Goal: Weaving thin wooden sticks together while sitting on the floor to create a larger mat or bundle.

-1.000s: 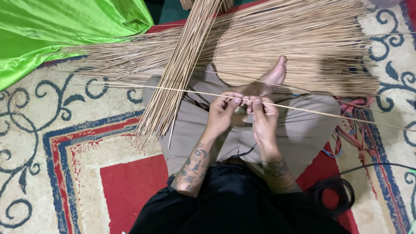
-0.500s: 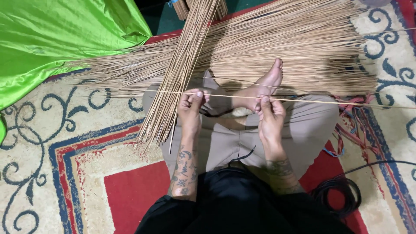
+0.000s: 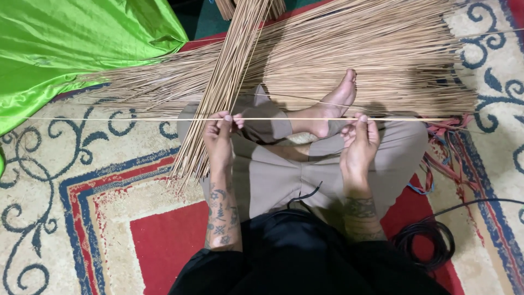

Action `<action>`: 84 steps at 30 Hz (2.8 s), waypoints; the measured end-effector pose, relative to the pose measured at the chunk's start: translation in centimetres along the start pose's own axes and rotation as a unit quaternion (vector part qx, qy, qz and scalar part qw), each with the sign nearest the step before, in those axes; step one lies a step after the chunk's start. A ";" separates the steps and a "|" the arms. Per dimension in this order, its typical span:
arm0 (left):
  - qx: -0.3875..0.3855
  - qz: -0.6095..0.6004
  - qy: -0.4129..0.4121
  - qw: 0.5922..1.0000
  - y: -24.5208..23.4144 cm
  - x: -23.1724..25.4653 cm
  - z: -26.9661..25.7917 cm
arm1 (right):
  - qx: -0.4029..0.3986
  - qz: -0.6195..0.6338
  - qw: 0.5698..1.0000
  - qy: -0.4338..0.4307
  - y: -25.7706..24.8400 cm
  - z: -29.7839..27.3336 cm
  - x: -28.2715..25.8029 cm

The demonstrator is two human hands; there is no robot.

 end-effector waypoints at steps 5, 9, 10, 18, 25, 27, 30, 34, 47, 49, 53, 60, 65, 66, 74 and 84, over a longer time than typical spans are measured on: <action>0.076 0.045 0.038 0.995 -3.9 1.2 1.3 | 0.050 -0.046 0.995 -0.078 -1.5 0.6 -0.6; 0.096 0.044 0.038 0.994 -5.8 1.3 1.8 | 0.075 -0.031 0.994 -0.068 -2.0 0.7 -1.4; 0.096 0.042 0.040 0.994 -5.3 1.5 1.6 | 0.067 -0.026 0.996 -0.059 -1.9 0.7 -1.5; 0.026 0.018 0.023 0.999 0.4 0.2 -0.5 | 0.045 -0.004 0.999 -0.031 -2.0 1.0 -0.9; -0.033 0.035 -0.003 0.999 0.5 -1.3 -0.3 | 0.125 0.013 0.992 -0.026 -4.7 2.4 -3.0; -0.043 0.036 -0.008 0.998 1.6 -1.4 -0.5 | 0.146 0.020 0.988 -0.052 -6.0 3.2 -4.2; -0.050 0.051 -0.151 0.986 5.0 -4.1 -1.3 | 0.133 0.101 0.981 -0.096 -9.3 4.2 -5.7; -0.169 0.009 -0.157 0.973 11.8 -8.3 -1.6 | 0.308 0.061 0.937 -0.154 -18.7 5.9 -6.0; -0.203 0.005 -0.111 0.973 14.1 -7.1 3.7 | -0.009 -0.439 0.862 -0.254 -16.2 2.1 -9.0; -0.195 0.027 -0.103 0.975 13.4 -5.9 4.3 | -0.007 -0.518 0.795 -0.317 -15.1 2.0 -8.8; -0.178 0.071 -0.116 0.975 13.5 -3.9 4.2 | -0.025 -0.636 0.670 -0.382 -14.9 2.0 -8.6; -0.222 -0.027 -0.164 0.961 15.3 -8.3 3.5 | 0.034 -0.638 0.742 -0.205 -25.3 1.5 -10.7; -0.173 0.051 -0.173 0.968 14.9 -8.0 3.1 | 0.190 -0.721 0.651 -0.142 -30.7 0.3 -11.6; -0.176 0.052 -0.173 0.968 14.3 -8.3 3.1 | 0.193 -0.720 0.652 -0.140 -29.3 0.4 -11.6; -0.164 0.087 -0.131 0.974 9.8 -8.9 3.8 | -0.042 -0.403 0.907 -0.116 -8.0 0.0 -5.5; -0.260 0.081 -0.096 0.957 10.7 -7.6 0.6 | -0.417 -0.178 0.888 0.076 6.4 -10.1 9.8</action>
Point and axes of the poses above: each hand's wrist, its own z-axis towards the middle knuckle, its own y-axis out of the palm, x = y × z, the point moved 6 cm from there along z, towards the middle knuckle, and after that the axes turned 6 degrees about -z, right-handed, at the moved point
